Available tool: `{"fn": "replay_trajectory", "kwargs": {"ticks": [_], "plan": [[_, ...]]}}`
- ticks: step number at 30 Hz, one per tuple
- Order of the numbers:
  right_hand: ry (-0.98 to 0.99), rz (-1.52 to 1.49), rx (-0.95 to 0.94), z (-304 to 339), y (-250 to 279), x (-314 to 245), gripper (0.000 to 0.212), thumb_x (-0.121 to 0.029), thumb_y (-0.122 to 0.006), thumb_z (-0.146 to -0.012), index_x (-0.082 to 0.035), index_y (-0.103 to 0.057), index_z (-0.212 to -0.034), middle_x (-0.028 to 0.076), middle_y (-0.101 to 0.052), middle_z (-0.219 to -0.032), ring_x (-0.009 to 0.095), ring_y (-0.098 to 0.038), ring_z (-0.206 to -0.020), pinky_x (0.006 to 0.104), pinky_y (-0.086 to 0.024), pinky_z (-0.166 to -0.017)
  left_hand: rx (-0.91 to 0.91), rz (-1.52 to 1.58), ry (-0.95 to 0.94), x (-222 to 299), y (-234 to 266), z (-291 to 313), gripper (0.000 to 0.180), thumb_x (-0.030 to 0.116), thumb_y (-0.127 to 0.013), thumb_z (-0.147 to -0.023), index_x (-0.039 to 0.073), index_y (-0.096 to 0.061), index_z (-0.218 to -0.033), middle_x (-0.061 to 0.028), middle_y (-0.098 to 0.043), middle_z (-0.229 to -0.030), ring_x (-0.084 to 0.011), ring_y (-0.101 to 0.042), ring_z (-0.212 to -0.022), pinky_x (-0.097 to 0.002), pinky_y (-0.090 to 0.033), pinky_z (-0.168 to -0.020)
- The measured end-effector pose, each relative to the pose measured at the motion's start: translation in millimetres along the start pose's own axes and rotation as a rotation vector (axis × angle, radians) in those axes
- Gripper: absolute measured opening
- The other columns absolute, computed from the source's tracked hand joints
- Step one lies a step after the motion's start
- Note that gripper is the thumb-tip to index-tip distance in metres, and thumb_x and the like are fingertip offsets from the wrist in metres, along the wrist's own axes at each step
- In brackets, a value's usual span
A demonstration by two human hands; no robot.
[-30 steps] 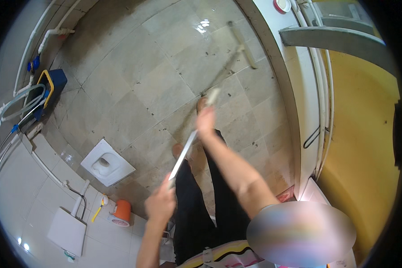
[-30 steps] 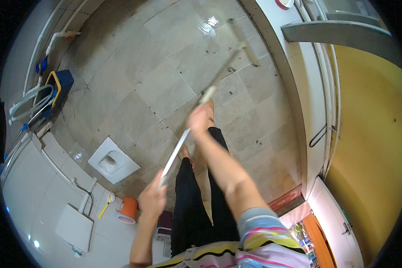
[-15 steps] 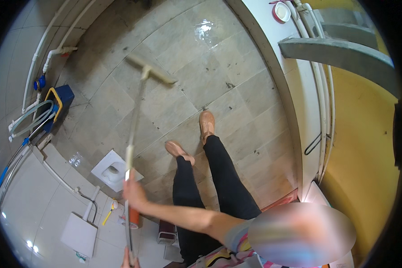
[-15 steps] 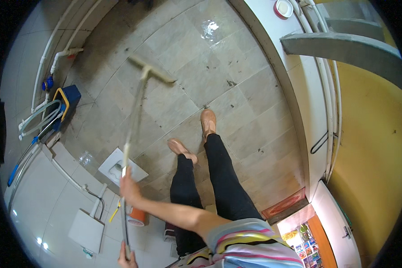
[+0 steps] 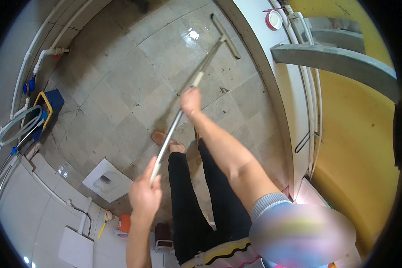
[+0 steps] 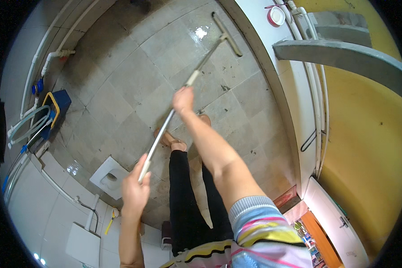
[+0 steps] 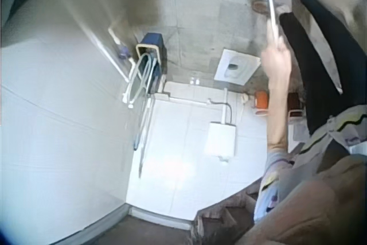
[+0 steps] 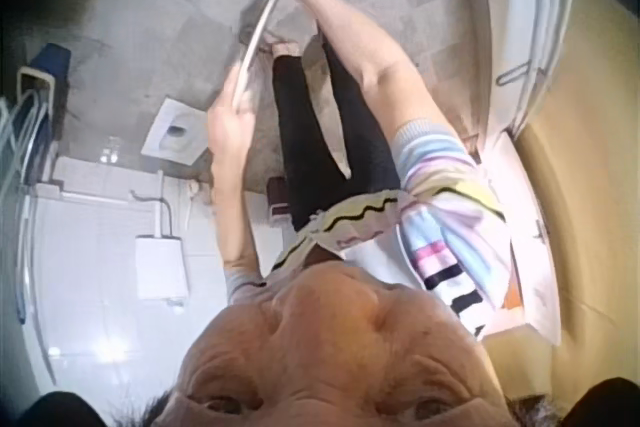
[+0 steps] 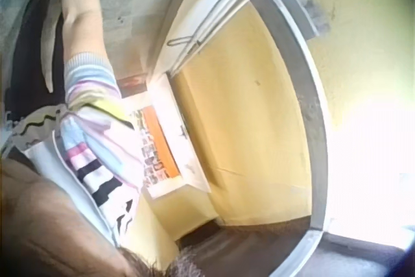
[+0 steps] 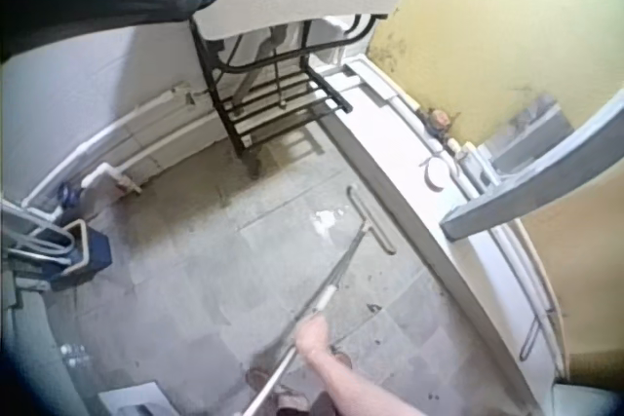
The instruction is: The person cleans a tiled bathroom floor using a squeegee and a bucket of water. They repeatedly push water across the floor, move a bucket, and rinse the squeegee with a hose.
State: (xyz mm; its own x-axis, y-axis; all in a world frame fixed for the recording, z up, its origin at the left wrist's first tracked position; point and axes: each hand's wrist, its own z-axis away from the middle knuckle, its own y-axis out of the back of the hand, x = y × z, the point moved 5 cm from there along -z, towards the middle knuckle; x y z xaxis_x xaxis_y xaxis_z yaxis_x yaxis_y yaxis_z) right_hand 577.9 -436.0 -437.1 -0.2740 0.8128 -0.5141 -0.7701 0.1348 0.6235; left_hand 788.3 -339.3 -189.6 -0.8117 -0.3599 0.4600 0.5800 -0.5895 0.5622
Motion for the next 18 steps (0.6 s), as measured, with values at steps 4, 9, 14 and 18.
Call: {"fn": "replay_trajectory", "kwargs": {"ticks": [4,9,14,18], "plan": [[-0.024,-0.017,-0.141,146,-89,-4,0.030,-0.024,-0.037,-0.094,0.005,-0.042,-0.102,0.025,-0.060,-0.075,0.042,-0.061,-0.073,0.0483,-0.048,-0.064,0.043,0.040,0.201,-54,77,84,0.050,0.000,-0.060,-0.078,0.011,-0.054,-0.126,-0.0197,-0.065,-0.094,-0.0296,-0.065,-0.086,-0.0373,-0.049,-0.073],[-0.206,-0.077,-0.523,371,-169,-42,0.029,-0.019,-0.042,-0.092,0.005,-0.036,-0.107,0.027,-0.060,-0.071,0.045,-0.060,-0.066,0.0512,-0.048,-0.057,0.073,-0.194,0.442,-122,167,235,0.039,0.018,-0.060,-0.088,0.001,-0.055,-0.122,-0.0225,-0.064,-0.097,-0.0270,-0.062,-0.077,-0.0356,-0.049,-0.072],[-0.150,-0.212,-0.791,469,-208,-56,0.031,-0.017,-0.042,-0.092,0.008,-0.034,-0.110,0.030,-0.059,-0.073,0.045,-0.060,-0.070,0.0510,-0.048,-0.056,0.065,-0.112,0.881,-117,207,293,0.037,0.013,-0.060,-0.087,-0.002,-0.055,-0.121,-0.0241,-0.063,-0.103,-0.0246,-0.060,-0.095,-0.0344,-0.046,-0.086],[-0.116,-0.189,-0.716,388,-163,-72,0.031,-0.015,-0.044,-0.093,0.003,-0.035,-0.117,0.017,-0.057,-0.069,0.029,-0.059,-0.061,0.0395,-0.047,-0.052,0.153,0.059,0.618,-147,172,268,0.035,0.011,-0.061,-0.086,-0.004,-0.057,-0.118,-0.0222,-0.064,-0.104,-0.0224,-0.061,-0.091,-0.0324,-0.047,-0.082]]}}
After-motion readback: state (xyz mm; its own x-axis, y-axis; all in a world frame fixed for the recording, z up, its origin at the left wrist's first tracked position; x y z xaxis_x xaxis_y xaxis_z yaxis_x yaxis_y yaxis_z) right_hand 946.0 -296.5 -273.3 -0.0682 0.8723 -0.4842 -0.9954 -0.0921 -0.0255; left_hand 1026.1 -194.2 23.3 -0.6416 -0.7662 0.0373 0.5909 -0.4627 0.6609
